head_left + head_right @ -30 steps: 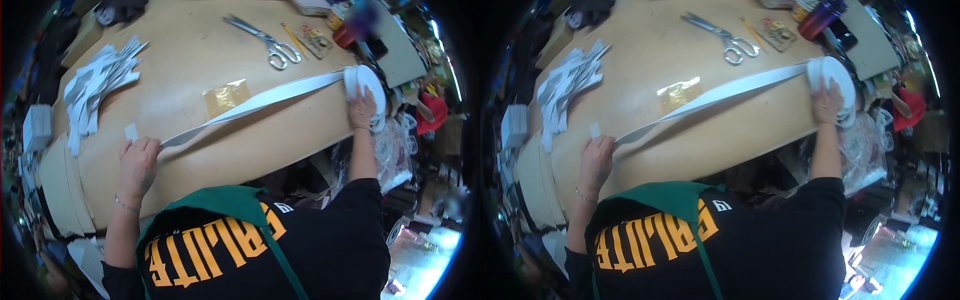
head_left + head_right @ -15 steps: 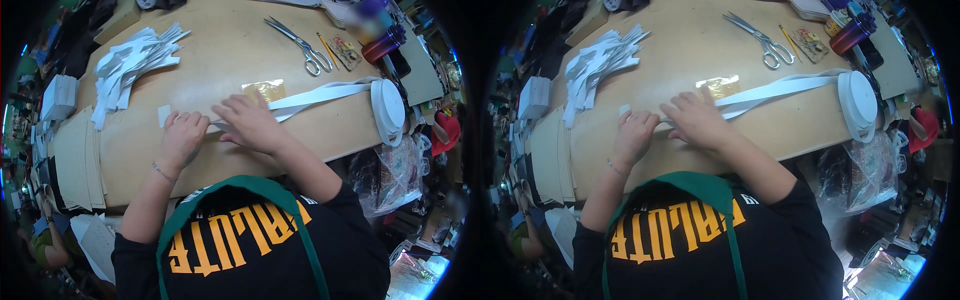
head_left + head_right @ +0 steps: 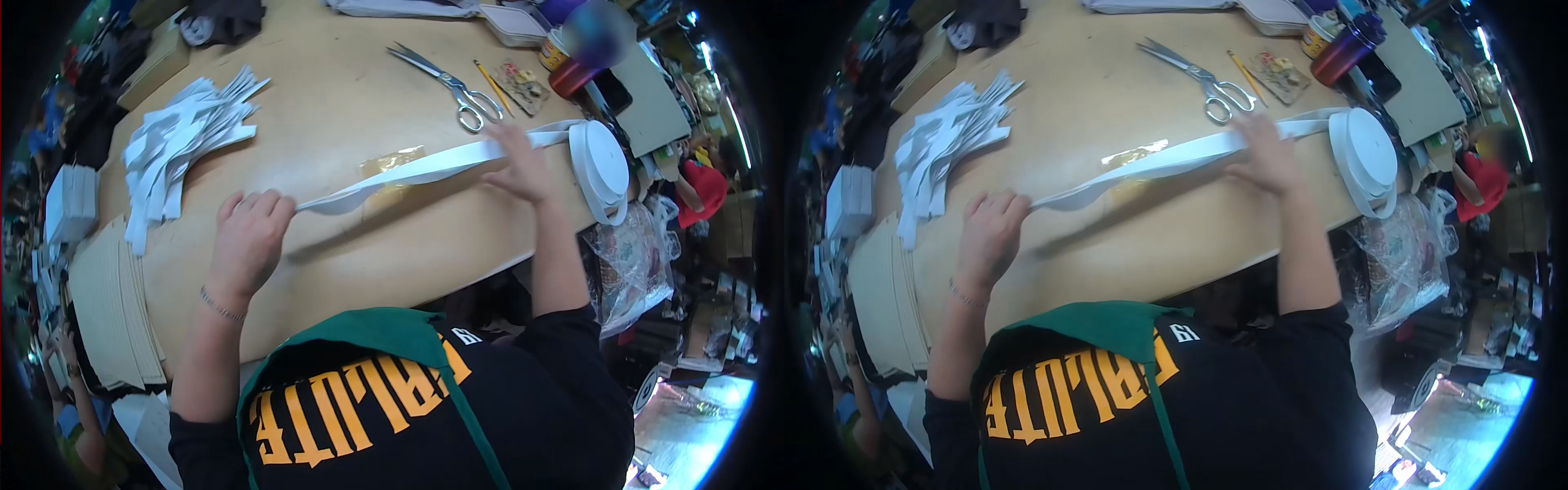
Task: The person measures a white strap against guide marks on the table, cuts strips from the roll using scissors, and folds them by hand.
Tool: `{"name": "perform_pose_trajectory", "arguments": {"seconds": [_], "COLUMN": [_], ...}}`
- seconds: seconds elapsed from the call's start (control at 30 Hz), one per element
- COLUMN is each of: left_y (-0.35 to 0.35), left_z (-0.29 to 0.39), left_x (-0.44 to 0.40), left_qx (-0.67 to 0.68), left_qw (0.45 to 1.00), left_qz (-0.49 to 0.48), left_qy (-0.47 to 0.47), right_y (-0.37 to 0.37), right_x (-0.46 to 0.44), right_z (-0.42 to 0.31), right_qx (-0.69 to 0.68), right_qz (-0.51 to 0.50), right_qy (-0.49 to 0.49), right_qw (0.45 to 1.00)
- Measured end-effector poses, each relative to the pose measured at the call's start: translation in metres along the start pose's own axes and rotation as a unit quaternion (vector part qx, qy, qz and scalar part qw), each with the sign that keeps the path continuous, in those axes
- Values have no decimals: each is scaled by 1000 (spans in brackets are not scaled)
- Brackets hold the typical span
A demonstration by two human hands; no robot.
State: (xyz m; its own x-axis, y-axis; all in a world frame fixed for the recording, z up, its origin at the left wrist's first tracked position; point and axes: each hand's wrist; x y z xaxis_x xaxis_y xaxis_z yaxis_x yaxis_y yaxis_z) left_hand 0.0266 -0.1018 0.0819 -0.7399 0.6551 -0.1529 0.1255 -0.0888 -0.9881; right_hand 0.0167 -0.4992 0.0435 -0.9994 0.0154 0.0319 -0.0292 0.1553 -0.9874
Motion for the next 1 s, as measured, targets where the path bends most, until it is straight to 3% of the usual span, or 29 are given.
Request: {"name": "perform_pose_trajectory", "arguments": {"seconds": [0.07, 0.13, 0.17, 0.23, 0.33, 0.43, 0.63, 0.67, 0.77, 0.8, 0.83, 0.87, 0.9, 1.0], "left_y": [-5, -8, -8, -7, -4, -1, 6, 6, 0, -3, -7, -11, -16, -25], "left_z": [4, 7, 9, 11, 4, -5, -8, -5, 0, 3, 5, 6, 7, 4], "left_x": [5, 10, 11, 12, 14, 21, 36, 37, 42, 43, 44, 44, 42, 36], "left_qx": [-6, -10, -10, -11, -17, -25, 14, 18, 16, 17, 11, 6, 0, -51], "left_qw": [1000, 1000, 1000, 1000, 999, 998, 997, 997, 998, 998, 998, 998, 998, 998], "left_qz": [-8, -18, -20, -19, -11, -19, -45, -51, -49, -46, -51, -54, -54, -26], "left_qy": [1, -2, -2, -6, -26, -49, -53, -48, -40, -34, -35, -34, -31, 7], "right_y": [-9, -19, -42, -37, -6, -12, -26, -24, -34, -20, -24, -11, -12, -15], "right_x": [4, 0, -1, -7, 9, 58, 83, 80, 46, 30, 24, 21, 20, -23], "right_z": [97, 189, 156, 144, 178, 263, 259, 261, 129, 76, -11, -72, -121, -176], "right_qx": [-181, 21, 113, 81, 145, 79, 31, 66, 39, -22, -192, -195, -173, -355], "right_qz": [68, 108, 60, 40, 98, 92, 66, 45, 83, 118, 68, 70, 22, -240], "right_qy": [1, 133, 345, 470, 377, 78, 51, 85, 50, -77, -135, -277, -353, -337], "right_qw": [981, 985, 930, 878, 910, 990, 996, 993, 995, 990, 970, 938, 919, 839]}}
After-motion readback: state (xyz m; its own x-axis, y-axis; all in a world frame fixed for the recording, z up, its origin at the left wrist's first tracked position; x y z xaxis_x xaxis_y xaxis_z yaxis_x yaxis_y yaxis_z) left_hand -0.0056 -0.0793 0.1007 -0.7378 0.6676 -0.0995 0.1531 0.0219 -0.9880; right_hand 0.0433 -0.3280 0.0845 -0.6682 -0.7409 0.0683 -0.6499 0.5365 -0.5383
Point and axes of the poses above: each hand's wrist, its own x-axis away from the middle knuckle, its own y-axis out of the palm, z = x × y, and after that the axes turned 4 degrees about -z, right-handed
